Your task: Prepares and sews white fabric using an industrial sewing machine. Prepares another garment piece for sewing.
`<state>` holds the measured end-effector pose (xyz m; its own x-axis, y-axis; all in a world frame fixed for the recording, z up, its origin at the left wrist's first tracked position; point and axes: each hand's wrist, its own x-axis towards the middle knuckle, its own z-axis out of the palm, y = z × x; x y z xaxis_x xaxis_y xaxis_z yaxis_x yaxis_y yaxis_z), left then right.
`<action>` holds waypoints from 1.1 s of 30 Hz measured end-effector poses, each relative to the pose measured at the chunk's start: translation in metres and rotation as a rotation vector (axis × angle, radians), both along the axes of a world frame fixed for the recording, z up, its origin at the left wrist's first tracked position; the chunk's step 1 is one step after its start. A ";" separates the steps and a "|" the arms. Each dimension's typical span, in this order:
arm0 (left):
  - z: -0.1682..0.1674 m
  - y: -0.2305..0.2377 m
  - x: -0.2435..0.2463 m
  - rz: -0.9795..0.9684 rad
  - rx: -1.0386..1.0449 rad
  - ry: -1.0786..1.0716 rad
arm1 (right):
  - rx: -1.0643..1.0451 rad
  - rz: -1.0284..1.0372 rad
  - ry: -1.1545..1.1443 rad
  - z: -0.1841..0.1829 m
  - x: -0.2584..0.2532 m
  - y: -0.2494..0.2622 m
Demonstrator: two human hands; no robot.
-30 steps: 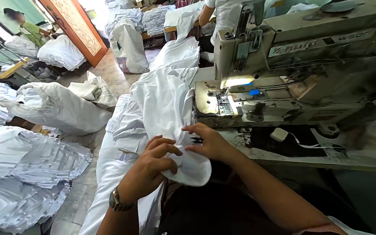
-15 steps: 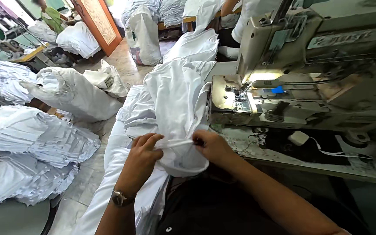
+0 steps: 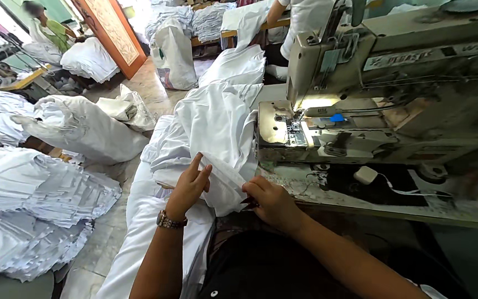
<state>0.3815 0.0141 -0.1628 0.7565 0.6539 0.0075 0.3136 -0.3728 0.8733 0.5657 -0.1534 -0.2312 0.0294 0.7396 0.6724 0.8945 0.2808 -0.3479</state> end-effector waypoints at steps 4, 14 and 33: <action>-0.012 -0.003 0.014 0.018 -0.251 -0.164 | 0.000 0.015 0.000 -0.003 -0.003 0.001; -0.017 -0.018 0.078 -0.116 -0.024 -0.628 | -0.004 -0.075 0.056 -0.004 0.006 0.005; -0.039 -0.043 0.094 -0.025 -0.433 -0.635 | -0.143 -0.048 0.822 0.012 0.038 -0.015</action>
